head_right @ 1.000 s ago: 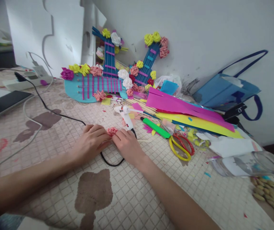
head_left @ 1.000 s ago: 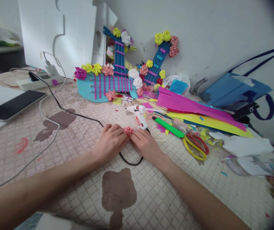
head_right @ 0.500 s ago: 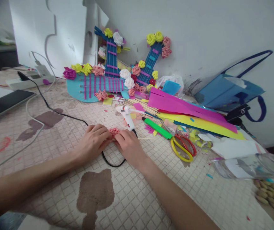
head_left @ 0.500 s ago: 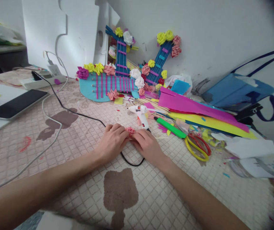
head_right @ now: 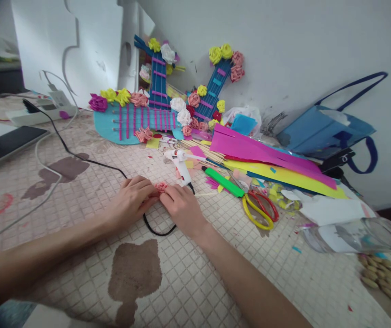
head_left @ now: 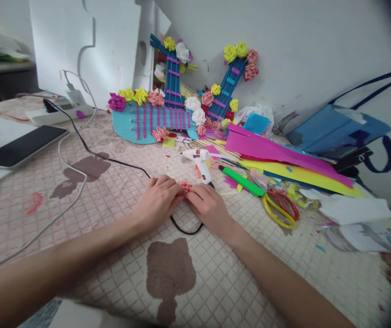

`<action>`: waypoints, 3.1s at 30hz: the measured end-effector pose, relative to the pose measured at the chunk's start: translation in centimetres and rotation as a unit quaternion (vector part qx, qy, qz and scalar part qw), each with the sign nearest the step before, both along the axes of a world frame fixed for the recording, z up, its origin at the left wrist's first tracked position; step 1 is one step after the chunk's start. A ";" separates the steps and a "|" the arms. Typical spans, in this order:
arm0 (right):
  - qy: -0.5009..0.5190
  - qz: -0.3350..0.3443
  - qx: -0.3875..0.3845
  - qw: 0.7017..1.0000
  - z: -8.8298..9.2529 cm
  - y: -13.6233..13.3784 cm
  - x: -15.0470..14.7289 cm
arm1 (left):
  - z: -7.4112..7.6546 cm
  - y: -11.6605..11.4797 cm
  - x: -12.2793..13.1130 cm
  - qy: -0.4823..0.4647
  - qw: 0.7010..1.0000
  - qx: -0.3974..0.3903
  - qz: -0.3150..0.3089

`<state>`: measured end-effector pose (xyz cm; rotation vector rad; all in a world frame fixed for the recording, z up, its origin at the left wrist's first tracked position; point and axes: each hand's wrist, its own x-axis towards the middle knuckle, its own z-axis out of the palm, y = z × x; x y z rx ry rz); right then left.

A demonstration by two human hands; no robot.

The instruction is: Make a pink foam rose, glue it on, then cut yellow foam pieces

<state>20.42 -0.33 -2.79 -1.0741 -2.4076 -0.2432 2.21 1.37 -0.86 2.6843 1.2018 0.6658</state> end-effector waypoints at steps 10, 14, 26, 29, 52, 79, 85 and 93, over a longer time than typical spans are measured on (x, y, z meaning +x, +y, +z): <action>-0.005 -0.005 -0.016 1.000 0.2 0.0 0.1 | -0.3 -0.1 -0.4 -0.022 0.995 0.102 -0.004; 0.005 -0.007 -0.020 1.000 0.2 -0.1 0.1 | -0.4 -0.1 -0.3 -0.002 0.989 0.148 -0.022; 0.053 -0.019 -0.013 0.998 0.4 -0.4 -0.1 | -0.6 0.1 -0.2 0.023 0.982 0.184 -0.027; 0.039 -0.015 -0.006 0.999 0.4 -0.4 -0.1 | -0.7 0.0 -0.1 0.028 0.983 0.180 -0.028; 0.048 -0.062 -0.007 0.997 0.5 -1.1 0.4 | -0.5 0.1 -0.2 0.026 0.980 0.196 -0.006; 0.063 -0.271 -0.062 0.959 0.5 -1.9 10.3 | -0.1 0.7 -1.4 -0.022 0.981 0.187 -0.042; 0.210 -0.184 -0.141 0.950 1.7 2.8 5.4 | 0.3 1.0 -2.4 -0.009 0.979 0.192 -0.071; 0.165 -0.213 -0.197 0.943 1.7 8.1 2.1 | -0.5 1.3 -3.2 0.006 0.977 0.190 -0.092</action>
